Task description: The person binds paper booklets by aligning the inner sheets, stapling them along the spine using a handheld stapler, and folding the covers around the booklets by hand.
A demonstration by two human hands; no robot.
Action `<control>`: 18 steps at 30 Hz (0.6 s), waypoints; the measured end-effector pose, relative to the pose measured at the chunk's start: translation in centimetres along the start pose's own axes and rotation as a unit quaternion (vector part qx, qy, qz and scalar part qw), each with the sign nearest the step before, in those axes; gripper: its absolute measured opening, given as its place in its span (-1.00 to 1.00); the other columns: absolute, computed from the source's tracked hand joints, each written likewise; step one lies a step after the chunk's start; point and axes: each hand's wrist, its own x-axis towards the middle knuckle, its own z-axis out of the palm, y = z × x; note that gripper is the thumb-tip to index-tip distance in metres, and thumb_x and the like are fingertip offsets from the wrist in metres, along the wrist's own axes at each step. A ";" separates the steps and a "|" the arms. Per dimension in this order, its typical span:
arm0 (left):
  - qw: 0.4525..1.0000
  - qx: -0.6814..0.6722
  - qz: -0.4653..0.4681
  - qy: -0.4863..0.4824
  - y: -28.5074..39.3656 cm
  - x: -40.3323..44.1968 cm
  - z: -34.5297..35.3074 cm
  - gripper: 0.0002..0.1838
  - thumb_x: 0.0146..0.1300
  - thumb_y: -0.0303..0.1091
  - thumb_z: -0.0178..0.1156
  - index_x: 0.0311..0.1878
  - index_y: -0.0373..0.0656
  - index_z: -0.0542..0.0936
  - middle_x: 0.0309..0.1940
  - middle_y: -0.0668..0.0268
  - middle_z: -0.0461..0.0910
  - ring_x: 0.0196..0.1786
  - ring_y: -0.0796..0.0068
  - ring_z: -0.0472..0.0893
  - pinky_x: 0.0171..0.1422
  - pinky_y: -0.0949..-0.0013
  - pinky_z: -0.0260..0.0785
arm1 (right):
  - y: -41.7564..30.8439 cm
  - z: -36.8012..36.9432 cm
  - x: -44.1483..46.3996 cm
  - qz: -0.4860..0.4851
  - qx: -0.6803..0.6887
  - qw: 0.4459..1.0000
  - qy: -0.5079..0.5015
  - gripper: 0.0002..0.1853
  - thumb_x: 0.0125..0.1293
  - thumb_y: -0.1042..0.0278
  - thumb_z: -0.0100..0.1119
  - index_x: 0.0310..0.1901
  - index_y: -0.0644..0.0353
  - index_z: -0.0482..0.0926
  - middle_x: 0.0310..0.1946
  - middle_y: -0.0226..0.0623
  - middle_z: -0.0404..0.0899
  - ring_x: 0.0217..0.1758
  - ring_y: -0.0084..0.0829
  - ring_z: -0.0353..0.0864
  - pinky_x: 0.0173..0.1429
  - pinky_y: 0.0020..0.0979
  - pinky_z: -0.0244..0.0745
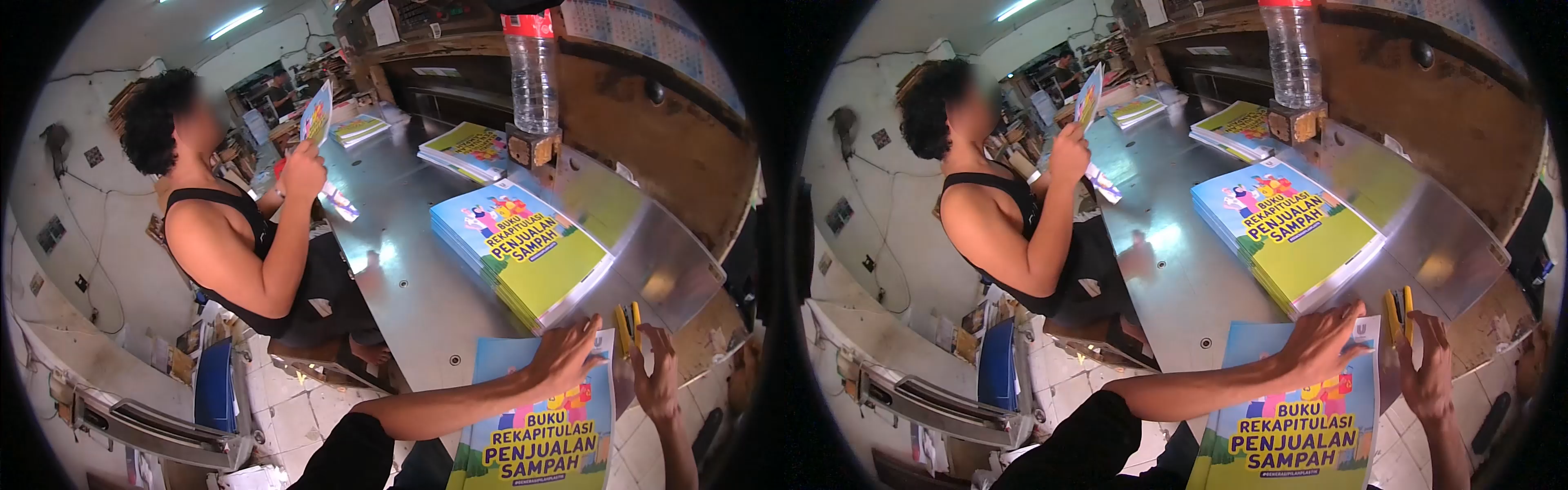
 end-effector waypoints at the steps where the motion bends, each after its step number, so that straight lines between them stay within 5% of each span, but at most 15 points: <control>1: 1.000 0.010 -0.007 -0.003 0.3 0.0 -0.3 -0.29 0.25 -0.15 0.41 0.30 -0.39 0.34 -0.06 -0.05 0.63 -0.11 -0.01 0.66 -0.11 0.03 0.50 | -1.2 -0.1 0.5 -0.020 -0.006 1.000 -0.009 -0.66 0.36 0.53 0.17 0.15 0.36 0.48 -0.01 0.09 0.57 0.05 0.09 0.55 0.13 -0.06 0.44; 15: 0.997 -0.070 -0.002 0.026 -0.5 -0.7 -1.6 -0.38 0.17 -0.42 0.31 0.31 -0.18 0.33 0.10 -0.01 0.56 0.13 -0.13 0.59 0.11 -0.06 0.41 | -9.2 -0.1 1.8 -0.081 0.164 0.975 -0.129 -0.48 0.15 0.62 0.31 0.19 0.41 0.46 0.12 0.20 0.49 0.17 0.22 0.51 0.29 0.04 0.42; 18: 0.995 -0.067 -0.043 -0.054 -0.4 -0.3 -1.9 -0.34 0.12 -0.43 0.26 0.33 -0.19 0.33 0.22 0.06 0.50 0.19 -0.08 0.57 0.15 -0.07 0.42 | -11.0 -0.8 1.9 -0.060 0.160 0.981 -0.095 -0.50 0.14 0.62 0.29 0.16 0.40 0.48 0.16 0.18 0.51 0.28 0.20 0.50 0.38 -0.03 0.40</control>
